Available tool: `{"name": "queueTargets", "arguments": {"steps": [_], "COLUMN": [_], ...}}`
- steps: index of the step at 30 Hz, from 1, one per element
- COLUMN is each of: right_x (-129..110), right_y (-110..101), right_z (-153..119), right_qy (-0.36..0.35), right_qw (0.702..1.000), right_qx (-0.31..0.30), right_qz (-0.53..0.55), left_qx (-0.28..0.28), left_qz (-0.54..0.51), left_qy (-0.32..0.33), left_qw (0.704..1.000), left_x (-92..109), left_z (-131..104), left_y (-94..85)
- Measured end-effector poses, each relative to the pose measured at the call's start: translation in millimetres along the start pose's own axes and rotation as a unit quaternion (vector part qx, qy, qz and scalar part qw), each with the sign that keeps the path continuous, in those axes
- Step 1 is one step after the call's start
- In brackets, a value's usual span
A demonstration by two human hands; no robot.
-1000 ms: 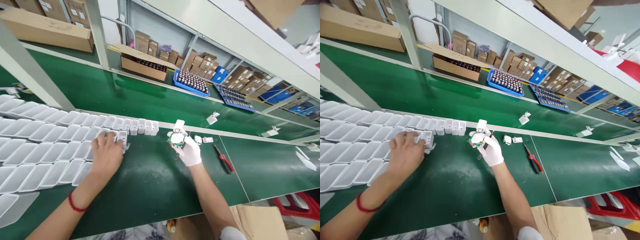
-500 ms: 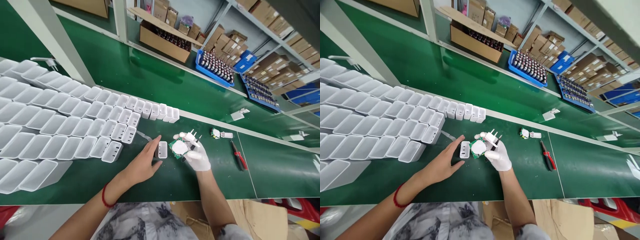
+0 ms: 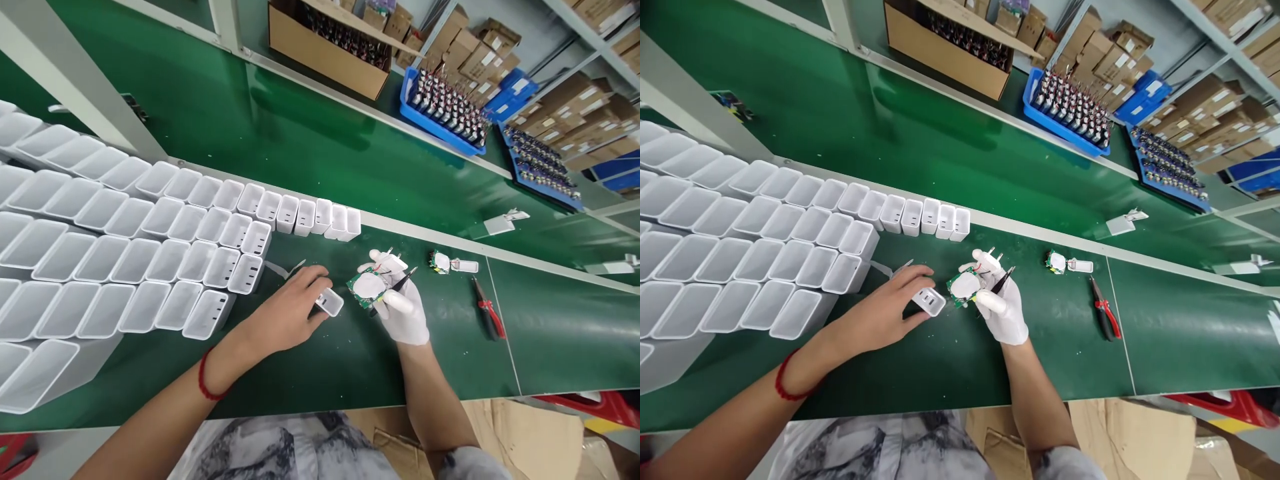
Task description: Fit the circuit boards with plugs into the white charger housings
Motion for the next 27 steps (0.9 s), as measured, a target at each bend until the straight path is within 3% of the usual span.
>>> {"name": "queueTargets", "arguments": {"steps": [5, 10, 12, 17, 23, 27], "right_x": [-4.0, -7.8, -6.0, -2.3, -4.3, -1.1], "right_y": [-4.0, -3.5, -1.7, 3.1, 4.4, -0.8], "right_z": [-2.2, -7.5, -8.2, -7.9, -17.3, -21.3], "right_qy": [-0.033, -0.06, -0.054, -0.028, -0.052, -0.056], "right_qw": [0.999, 0.996, 0.996, 0.999, 0.997, 0.99], "right_qx": [0.009, 0.017, 0.016, -0.003, -0.006, -0.015], "right_qz": [-0.013, -0.059, -0.068, -0.042, -0.055, -0.13], "left_qx": [-0.009, -0.109, -0.118, -0.073, -0.002, 0.073], "left_qz": [0.039, -0.123, -0.134, -0.131, -0.212, -0.21], "left_qy": [-0.14, -0.089, -0.076, -0.009, -0.06, -0.007], "left_qw": [0.989, 0.982, 0.981, 0.989, 0.976, 0.975], "left_x": [-10.4, -15.8, -19.4, -12.2, -19.1, -11.2], "left_z": [9.7, 4.9, 6.1, 16.0, 12.3, 8.9], "left_y": [9.0, 14.1, 15.4, 20.9, 17.9, 8.5]}}
Point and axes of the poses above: each hand's wrist, its own z-axis towards the middle knuckle, its own y-axis out of the palm, x = y × z, the point moved 7 cm from there along z, towards the middle knuckle, and after that the axes turned 8 degrees about x, right-handed, at the moved point
